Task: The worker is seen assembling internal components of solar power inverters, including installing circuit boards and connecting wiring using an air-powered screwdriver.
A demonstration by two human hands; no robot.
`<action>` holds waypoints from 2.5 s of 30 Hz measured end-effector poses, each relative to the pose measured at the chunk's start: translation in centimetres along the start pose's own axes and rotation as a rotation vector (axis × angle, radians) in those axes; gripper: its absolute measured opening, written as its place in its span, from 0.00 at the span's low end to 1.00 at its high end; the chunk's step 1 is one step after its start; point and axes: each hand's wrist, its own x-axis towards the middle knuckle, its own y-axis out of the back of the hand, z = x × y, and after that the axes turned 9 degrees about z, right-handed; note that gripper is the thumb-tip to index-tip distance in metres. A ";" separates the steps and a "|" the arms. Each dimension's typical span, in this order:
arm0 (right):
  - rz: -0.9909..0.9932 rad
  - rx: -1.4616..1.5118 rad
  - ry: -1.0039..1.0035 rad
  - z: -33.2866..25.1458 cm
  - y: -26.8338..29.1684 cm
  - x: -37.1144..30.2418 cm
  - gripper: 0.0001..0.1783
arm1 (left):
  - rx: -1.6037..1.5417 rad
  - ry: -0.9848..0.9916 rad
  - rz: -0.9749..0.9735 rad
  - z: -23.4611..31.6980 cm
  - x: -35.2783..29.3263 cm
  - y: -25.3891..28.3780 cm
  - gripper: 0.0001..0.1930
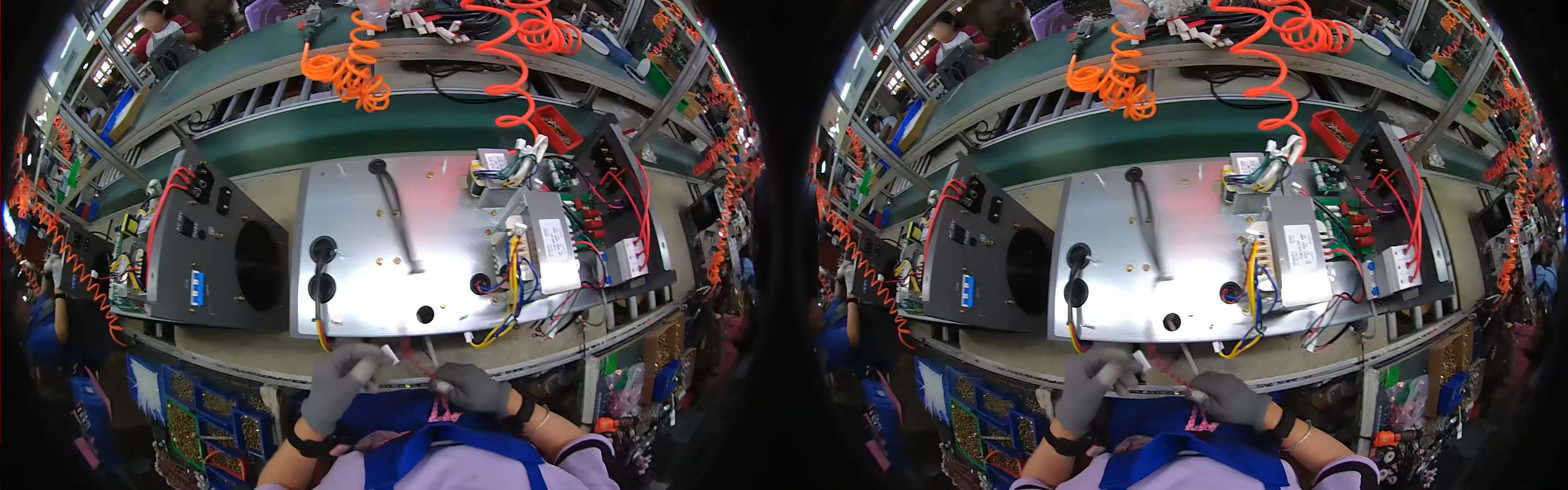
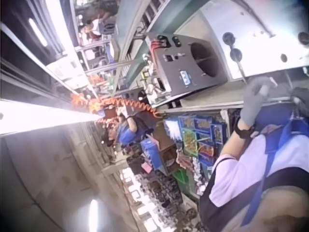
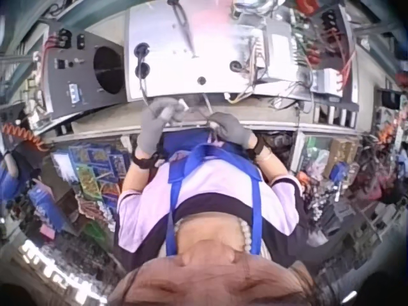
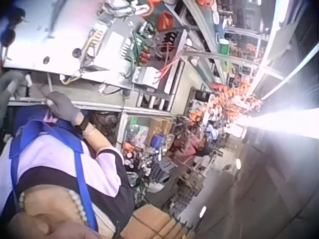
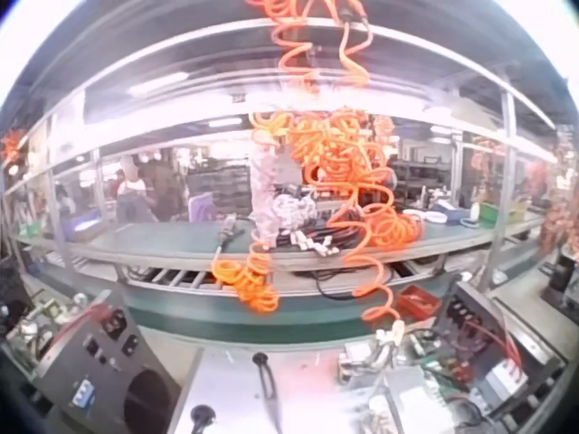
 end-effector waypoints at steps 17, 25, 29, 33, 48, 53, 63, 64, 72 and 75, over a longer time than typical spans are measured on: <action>-0.127 -0.100 -0.001 -1.5 -0.3 1.3 0.16 | -1.526 0.017 -0.171 -1.9 4.7 -3.5 0.44; -0.191 -0.011 0.006 -1.9 0.2 1.0 0.16 | -1.282 -0.050 -0.020 0.1 5.0 -4.2 0.43; -0.294 0.103 -0.009 -2.5 1.5 0.8 0.16 | -1.243 -0.018 0.071 1.2 5.8 -4.2 0.43; -0.295 0.205 -0.071 -2.7 2.4 0.8 0.14 | -1.299 0.027 0.029 1.5 6.8 -3.8 0.41; 0.216 0.319 -0.158 -0.1 5.2 0.5 0.15 | -0.606 0.286 0.306 -16.1 3.3 7.4 0.18; 0.309 0.675 -0.406 -2.4 4.3 2.5 0.15 | -0.388 0.261 0.052 -17.7 8.2 10.3 0.20; 0.899 0.932 -0.577 -3.6 -1.1 5.8 0.14 | 0.296 -0.302 -0.206 -14.8 14.7 9.2 0.21; 0.968 1.013 -0.557 -3.5 -1.4 5.9 0.14 | 0.224 -0.352 -0.139 -15.3 14.9 9.1 0.21; 0.938 0.908 -0.507 -3.8 -0.9 5.6 0.15 | -0.523 0.095 -0.028 -16.9 16.5 8.8 0.18; 0.915 0.971 -0.434 -3.7 -1.0 5.6 0.13 | -0.086 -0.153 -0.125 -17.0 16.6 9.2 0.16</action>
